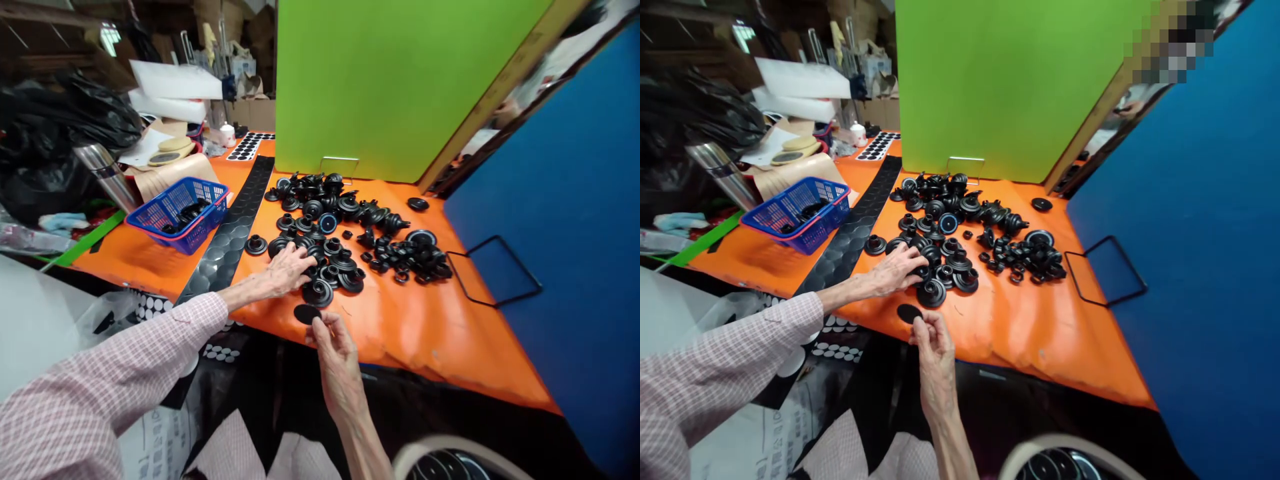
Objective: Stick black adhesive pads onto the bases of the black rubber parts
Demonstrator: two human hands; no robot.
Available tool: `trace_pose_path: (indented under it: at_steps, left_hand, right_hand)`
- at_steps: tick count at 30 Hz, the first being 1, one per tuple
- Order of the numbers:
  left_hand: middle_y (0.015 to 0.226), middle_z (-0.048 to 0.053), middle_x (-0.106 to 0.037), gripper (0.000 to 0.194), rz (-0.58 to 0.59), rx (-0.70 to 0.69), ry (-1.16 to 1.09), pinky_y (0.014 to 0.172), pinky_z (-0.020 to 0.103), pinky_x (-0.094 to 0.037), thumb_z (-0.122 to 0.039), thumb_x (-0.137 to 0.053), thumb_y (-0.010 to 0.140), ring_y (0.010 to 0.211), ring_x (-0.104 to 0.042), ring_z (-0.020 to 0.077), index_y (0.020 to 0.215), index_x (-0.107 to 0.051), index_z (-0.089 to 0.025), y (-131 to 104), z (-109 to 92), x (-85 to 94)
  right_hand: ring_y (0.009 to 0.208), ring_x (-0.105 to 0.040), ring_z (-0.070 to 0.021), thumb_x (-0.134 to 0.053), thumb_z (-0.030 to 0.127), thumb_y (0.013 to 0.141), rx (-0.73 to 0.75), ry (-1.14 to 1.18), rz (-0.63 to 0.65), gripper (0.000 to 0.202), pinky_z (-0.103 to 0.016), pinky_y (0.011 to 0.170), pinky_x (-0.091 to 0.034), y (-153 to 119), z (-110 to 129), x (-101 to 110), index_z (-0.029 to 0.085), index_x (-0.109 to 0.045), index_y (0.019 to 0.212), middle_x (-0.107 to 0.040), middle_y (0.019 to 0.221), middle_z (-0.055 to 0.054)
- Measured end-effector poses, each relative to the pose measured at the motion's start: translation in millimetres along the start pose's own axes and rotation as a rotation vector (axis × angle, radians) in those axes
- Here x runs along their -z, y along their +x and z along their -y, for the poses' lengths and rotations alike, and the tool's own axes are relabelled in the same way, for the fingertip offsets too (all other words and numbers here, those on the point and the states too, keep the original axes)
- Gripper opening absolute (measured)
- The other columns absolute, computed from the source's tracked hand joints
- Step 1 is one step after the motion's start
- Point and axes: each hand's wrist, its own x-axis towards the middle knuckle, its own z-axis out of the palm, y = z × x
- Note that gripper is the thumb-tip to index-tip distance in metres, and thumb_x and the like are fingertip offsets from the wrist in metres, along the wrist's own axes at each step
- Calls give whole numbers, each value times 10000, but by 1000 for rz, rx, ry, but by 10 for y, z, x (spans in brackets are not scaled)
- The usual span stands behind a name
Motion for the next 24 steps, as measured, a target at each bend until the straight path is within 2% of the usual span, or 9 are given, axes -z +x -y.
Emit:
trace_pose_path:
  at_steps: [3,5,8,11,14,18,20,22,24]
  left_hand:
    - [958,79,-575,125,-54,69,-135,1032,486,-294,-211,-653,734,1038,-458,280,855,-630,-193,20,22,12]
    - [883,50,-570,144,-106,232,-409,970,452,-372,-264,-663,746,944,-503,238,851,-604,-186,-86,-34,138]
    - [881,24,-587,219,-124,540,-1005,805,392,-484,-316,-657,781,829,-557,182,951,-580,-201,-400,-164,360]
    - [931,36,-623,244,-201,769,-1351,692,344,-526,-346,-679,788,810,-589,173,968,-597,-202,-817,-287,460]
    - [957,65,-643,201,-312,835,-1457,692,329,-545,-316,-670,807,833,-607,175,921,-630,-155,-1207,-371,417]
    - [974,56,-654,238,-436,811,-1355,718,305,-551,-213,-696,781,809,-625,154,1005,-627,-170,-1555,-427,278]
    - [1009,53,-652,292,-436,802,-1312,731,329,-563,-222,-704,776,828,-636,166,1054,-623,-191,-1656,-431,217]
    - [1073,57,-643,331,-414,773,-1309,786,375,-572,-204,-709,766,905,-637,190,1089,-634,-204,-1721,-429,173]
    - [1141,62,-627,371,-403,749,-1318,833,415,-571,-178,-703,763,984,-624,213,1127,-640,-217,-1759,-433,146]
  right_hand:
    - [675,-518,-124,-624,510,809,11,-35,8,310,-260,694,-427,49,-36,79,210,-558,848,-547,711,34]
    - [658,-516,-128,-621,506,807,35,-43,14,305,-265,686,-427,92,-28,83,210,-556,848,-539,680,37]
    - [672,-532,-132,-614,496,812,77,-56,46,294,-272,692,-437,135,28,35,210,-557,847,-551,699,29]
    - [640,-514,-124,-581,462,850,120,-83,120,248,-260,660,-434,118,73,-54,216,-558,838,-531,656,37]
    - [621,-495,-118,-581,425,858,163,-152,192,206,-249,610,-424,37,67,-161,219,-588,864,-524,676,32]
    - [615,-480,-116,-606,367,841,201,-175,268,347,-243,571,-419,-112,62,-277,251,-541,1162,-519,725,40]
    - [599,-475,-111,-627,379,827,161,-143,272,295,-235,552,-413,-165,81,-312,238,-562,1079,-521,709,39]
    - [589,-469,-105,-635,416,823,73,-118,284,216,-231,550,-412,-193,100,-331,212,-578,860,-520,681,30]
    - [591,-458,-102,-628,443,829,-6,-106,304,259,-227,566,-411,-204,100,-341,202,-564,760,-495,653,30]
